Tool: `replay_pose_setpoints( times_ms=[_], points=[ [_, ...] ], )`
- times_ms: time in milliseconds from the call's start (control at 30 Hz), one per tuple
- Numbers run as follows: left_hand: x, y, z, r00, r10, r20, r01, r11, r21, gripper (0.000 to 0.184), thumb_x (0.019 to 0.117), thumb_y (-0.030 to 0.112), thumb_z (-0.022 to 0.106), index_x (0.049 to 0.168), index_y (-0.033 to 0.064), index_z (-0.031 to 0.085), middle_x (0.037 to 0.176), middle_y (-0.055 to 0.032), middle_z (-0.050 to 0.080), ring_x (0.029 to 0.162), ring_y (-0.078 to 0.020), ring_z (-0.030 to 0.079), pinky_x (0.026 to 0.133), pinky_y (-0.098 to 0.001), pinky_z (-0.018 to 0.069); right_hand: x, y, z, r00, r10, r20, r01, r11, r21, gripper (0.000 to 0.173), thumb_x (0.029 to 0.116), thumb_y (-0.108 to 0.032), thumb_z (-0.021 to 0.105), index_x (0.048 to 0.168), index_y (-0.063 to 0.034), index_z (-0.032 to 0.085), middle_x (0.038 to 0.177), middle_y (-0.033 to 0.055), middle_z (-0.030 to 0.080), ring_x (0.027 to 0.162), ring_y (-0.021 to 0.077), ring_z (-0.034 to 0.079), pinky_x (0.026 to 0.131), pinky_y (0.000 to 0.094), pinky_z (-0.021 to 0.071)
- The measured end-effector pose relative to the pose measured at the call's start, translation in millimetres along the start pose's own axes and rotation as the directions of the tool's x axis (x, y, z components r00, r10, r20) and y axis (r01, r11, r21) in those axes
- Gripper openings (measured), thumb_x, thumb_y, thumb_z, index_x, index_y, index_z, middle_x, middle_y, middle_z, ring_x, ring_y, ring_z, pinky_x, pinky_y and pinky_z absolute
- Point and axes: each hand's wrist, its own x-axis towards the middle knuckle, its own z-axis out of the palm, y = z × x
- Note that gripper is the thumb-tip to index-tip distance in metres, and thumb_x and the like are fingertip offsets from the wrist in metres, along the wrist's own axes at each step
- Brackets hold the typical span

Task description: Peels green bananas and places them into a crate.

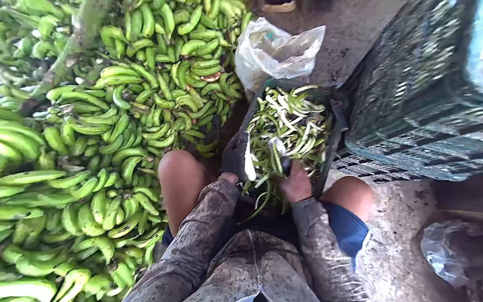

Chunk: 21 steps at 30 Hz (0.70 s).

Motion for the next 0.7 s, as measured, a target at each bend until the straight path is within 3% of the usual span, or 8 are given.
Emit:
replay_pose_setpoints(
  times_ms=[133, 267, 400, 467, 533, 567, 600, 700],
  points=[
    [1, 8, 5, 0.974, 0.228, -0.016, -0.223, 0.964, 0.141, 0.049, 0.1094, 0.039, 0.046, 0.149, 0.0114, 0.051, 0.134, -0.0219, 0.062, 0.120, -0.0363, 0.061, 0.104, -0.0558, 0.0463, -20, 9, -8, 0.994, 0.053, 0.097, -0.069, 0.982, 0.175, 0.063, 0.0950, -0.037, 0.074, 0.141, 0.0021, 0.055, 0.129, 0.0253, 0.066, 0.120, 0.0374, 0.064, 0.107, 0.0543, 0.0485],
    [0, 28, 24, 0.760, 0.647, -0.064, -0.642, 0.762, 0.077, 0.049, 0.1076, 0.034, 0.048, 0.153, 0.0151, 0.048, 0.142, -0.0100, 0.060, 0.122, -0.0159, 0.063, 0.104, -0.0407, 0.0515, -29, 16, -5, 0.992, 0.016, 0.125, -0.044, 0.973, 0.227, 0.066, 0.0945, -0.036, 0.074, 0.144, 0.0022, 0.052, 0.134, 0.0254, 0.063, 0.125, 0.0371, 0.062, 0.110, 0.0532, 0.0464],
    [-26, 119, 41, 0.228, 0.974, 0.002, -0.974, 0.228, 0.007, 0.050, 0.1061, 0.033, 0.051, 0.145, 0.0026, 0.054, 0.144, -0.0148, 0.059, 0.131, -0.0196, 0.057, 0.113, -0.0387, 0.0447, -25, 25, 2, 0.988, 0.015, 0.151, -0.052, 0.968, 0.246, 0.066, 0.0949, -0.036, 0.074, 0.144, 0.0016, 0.052, 0.138, 0.0249, 0.061, 0.130, 0.0364, 0.059, 0.113, 0.0519, 0.0438],
    [-40, 177, 61, -0.074, 0.997, 0.011, -0.997, -0.074, 0.022, 0.042, 0.1040, 0.029, 0.057, 0.133, -0.0011, 0.065, 0.131, -0.0193, 0.066, 0.124, -0.0262, 0.061, 0.110, -0.0415, 0.0458, -25, 28, 0, 0.986, 0.038, 0.161, -0.075, 0.971, 0.227, 0.065, 0.0962, -0.035, 0.073, 0.146, 0.0017, 0.050, 0.140, 0.0257, 0.059, 0.132, 0.0370, 0.058, 0.114, 0.0521, 0.0428],
    [-49, 235, 84, -0.276, 0.956, 0.098, -0.958, -0.282, 0.051, 0.036, 0.1040, 0.023, 0.053, 0.133, 0.0063, 0.068, 0.134, -0.0175, 0.066, 0.128, -0.0310, 0.059, 0.112, -0.0478, 0.0417, -25, 28, -4, 0.986, 0.062, 0.154, -0.095, 0.973, 0.212, 0.064, 0.0977, -0.033, 0.071, 0.147, 0.0019, 0.049, 0.140, 0.0265, 0.059, 0.132, 0.0379, 0.057, 0.113, 0.0528, 0.0427],
    [-52, 258, 93, -0.278, 0.946, 0.167, -0.948, -0.299, 0.111, 0.037, 0.1045, 0.022, 0.051, 0.137, 0.0130, 0.067, 0.139, -0.0155, 0.063, 0.132, -0.0312, 0.055, 0.113, -0.0484, 0.0399, -25, 27, -6, 0.988, 0.066, 0.137, -0.094, 0.974, 0.206, 0.064, 0.0978, -0.033, 0.071, 0.146, 0.0025, 0.049, 0.139, 0.0269, 0.059, 0.131, 0.0384, 0.058, 0.113, 0.0534, 0.0430],
    [-56, 274, 97, -0.187, 0.955, 0.229, -0.954, -0.233, 0.191, 0.038, 0.1032, 0.021, 0.052, 0.139, 0.0182, 0.066, 0.142, -0.0144, 0.060, 0.134, -0.0309, 0.053, 0.114, -0.0476, 0.0387, -25, 27, -9, 0.991, 0.068, 0.119, -0.091, 0.976, 0.198, 0.065, 0.0976, -0.034, 0.071, 0.146, 0.0037, 0.049, 0.138, 0.0276, 0.060, 0.131, 0.0391, 0.058, 0.113, 0.0539, 0.0429],
    [-53, 255, 81, 0.242, 0.922, 0.301, -0.941, 0.147, 0.305, 0.043, 0.1011, 0.033, 0.059, 0.139, 0.0133, 0.063, 0.135, -0.0136, 0.064, 0.126, -0.0256, 0.059, 0.109, -0.0433, 0.0434, -24, 36, -10, 0.992, 0.129, 0.013, -0.128, 0.961, 0.244, 0.069, 0.0905, -0.038, 0.080, 0.139, 0.0051, 0.056, 0.129, 0.0297, 0.065, 0.124, 0.0422, 0.062, 0.109, 0.0577, 0.0458]
  ],
)
